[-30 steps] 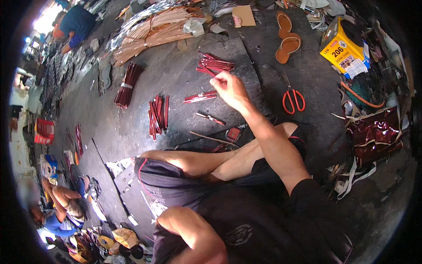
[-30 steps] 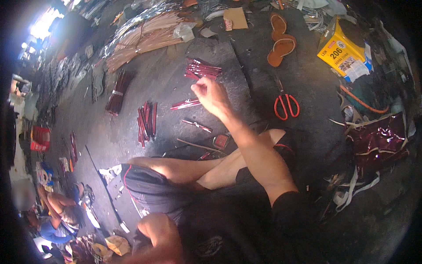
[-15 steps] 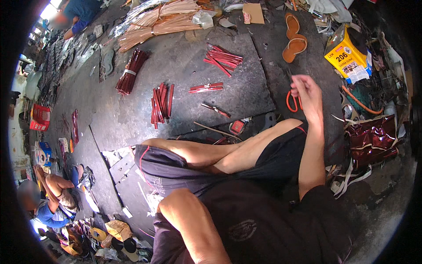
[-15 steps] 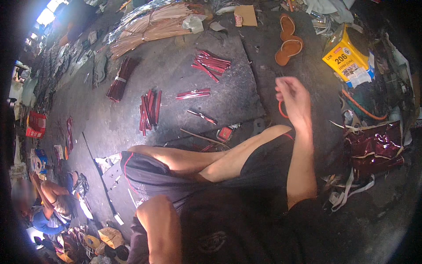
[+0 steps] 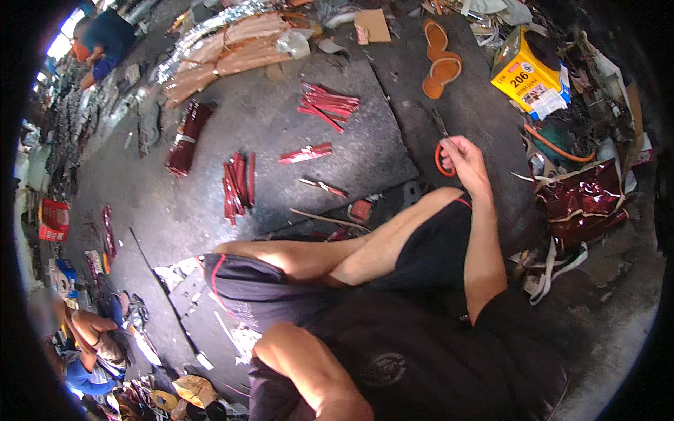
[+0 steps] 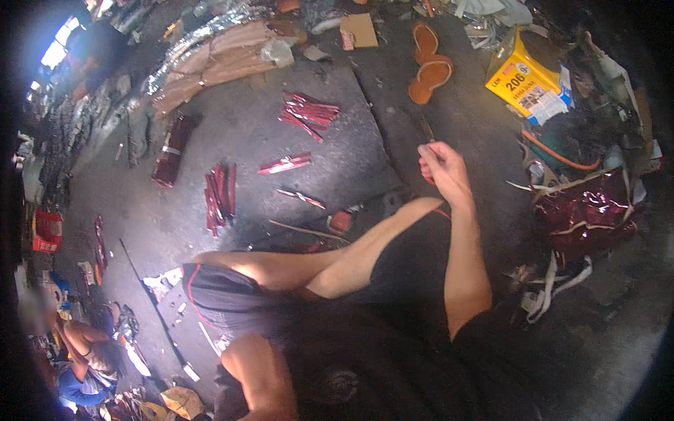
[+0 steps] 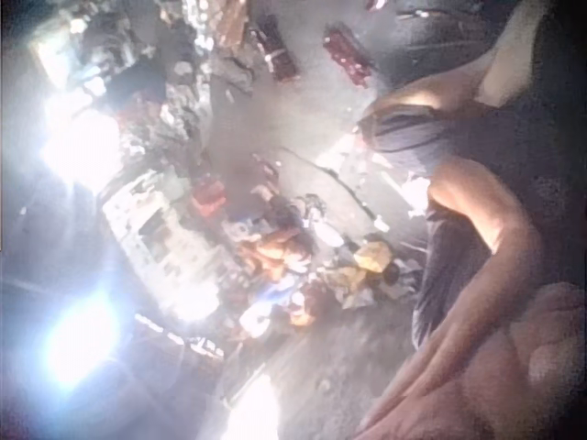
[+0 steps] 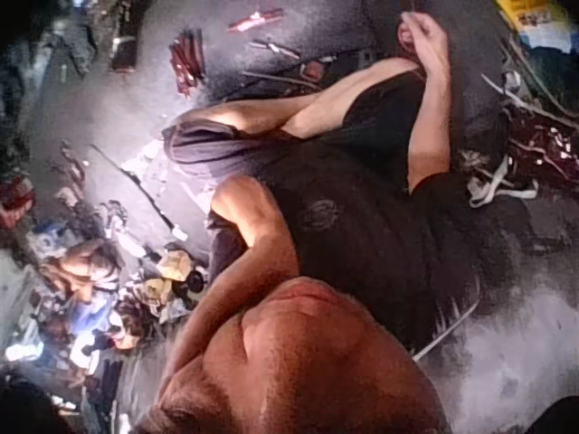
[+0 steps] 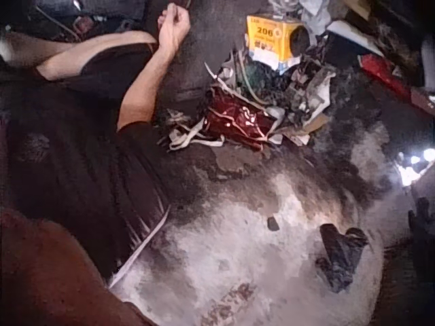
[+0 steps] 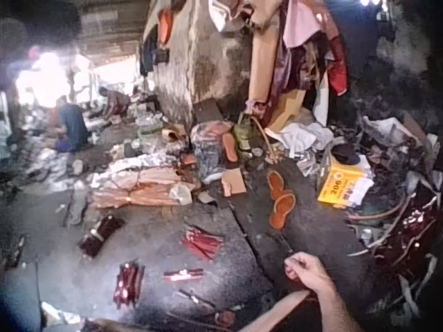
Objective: The person sits on the floor and repeatedly picks up red plastic-covered cables, aligns them, and cuts them into shorter pieces using red-handled scissors. The cut pieces are placed in a pile on the floor.
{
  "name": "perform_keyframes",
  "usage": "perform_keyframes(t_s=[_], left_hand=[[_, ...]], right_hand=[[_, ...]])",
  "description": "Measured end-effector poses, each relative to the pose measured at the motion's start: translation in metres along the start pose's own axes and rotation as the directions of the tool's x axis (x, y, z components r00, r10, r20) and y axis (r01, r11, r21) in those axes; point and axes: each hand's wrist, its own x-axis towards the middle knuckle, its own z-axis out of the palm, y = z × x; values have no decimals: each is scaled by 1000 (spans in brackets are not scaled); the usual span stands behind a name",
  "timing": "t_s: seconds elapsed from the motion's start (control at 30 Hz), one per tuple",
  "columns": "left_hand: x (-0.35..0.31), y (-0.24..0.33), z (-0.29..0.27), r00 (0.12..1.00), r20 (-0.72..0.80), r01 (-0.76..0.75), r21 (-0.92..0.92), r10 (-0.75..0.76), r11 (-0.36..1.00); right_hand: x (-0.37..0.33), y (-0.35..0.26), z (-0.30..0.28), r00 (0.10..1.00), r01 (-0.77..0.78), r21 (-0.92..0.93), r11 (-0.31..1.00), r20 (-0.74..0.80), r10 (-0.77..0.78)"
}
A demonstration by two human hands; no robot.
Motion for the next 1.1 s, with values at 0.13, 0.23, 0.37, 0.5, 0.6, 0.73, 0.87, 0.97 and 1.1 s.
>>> perform_keyframes(t_s=[0.13, 0.23, 0.37, 0.5, 0.6, 0.73, 0.87, 0.97, 1.1], left_hand=[[-7, -13, 8, 999, 10, 37, -84, -36, 996], [-9, -2, 8, 1000, -18, 24, -93, -26, 995], [-5, -3, 8, 1000, -7, 23, -130, -24, 991], [-7, -6, 9, 999, -7, 42, -157, -44, 987], [-14, -3, 11, 999, -16, 48, -192, -52, 980], [0, 3, 38, 998, 59, 1, -398, 25, 917], [12, 22, 74, 990, 80, -20, -750, 120, 661], [18, 32, 93, 982, 99, 22, -904, 160, 426], [29, 39, 109, 974, 115, 74, -977, 195, 202]], right_hand=[[-5, 12, -17, 997, -48, -28, 998, -63, 47], [-4, 6, -6, 1000, 4, 15, 1000, -12, -3], [-4, 6, -10, 1000, -3, -19, 1000, -12, 3], [-1, 10, -11, 1000, 1, 23, 1000, -19, -1], [-1, 7, -1, 999, -40, 35, 999, 18, 40], [-5, 3, -9, 1000, -1, -28, 1000, 25, 1], [4, 23, -19, 998, 29, -27, 999, 59, -27], [0, 23, -22, 998, 4, -14, 1000, 58, -3], [3, 20, -21, 998, 2, 6, 1000, 68, -2]])
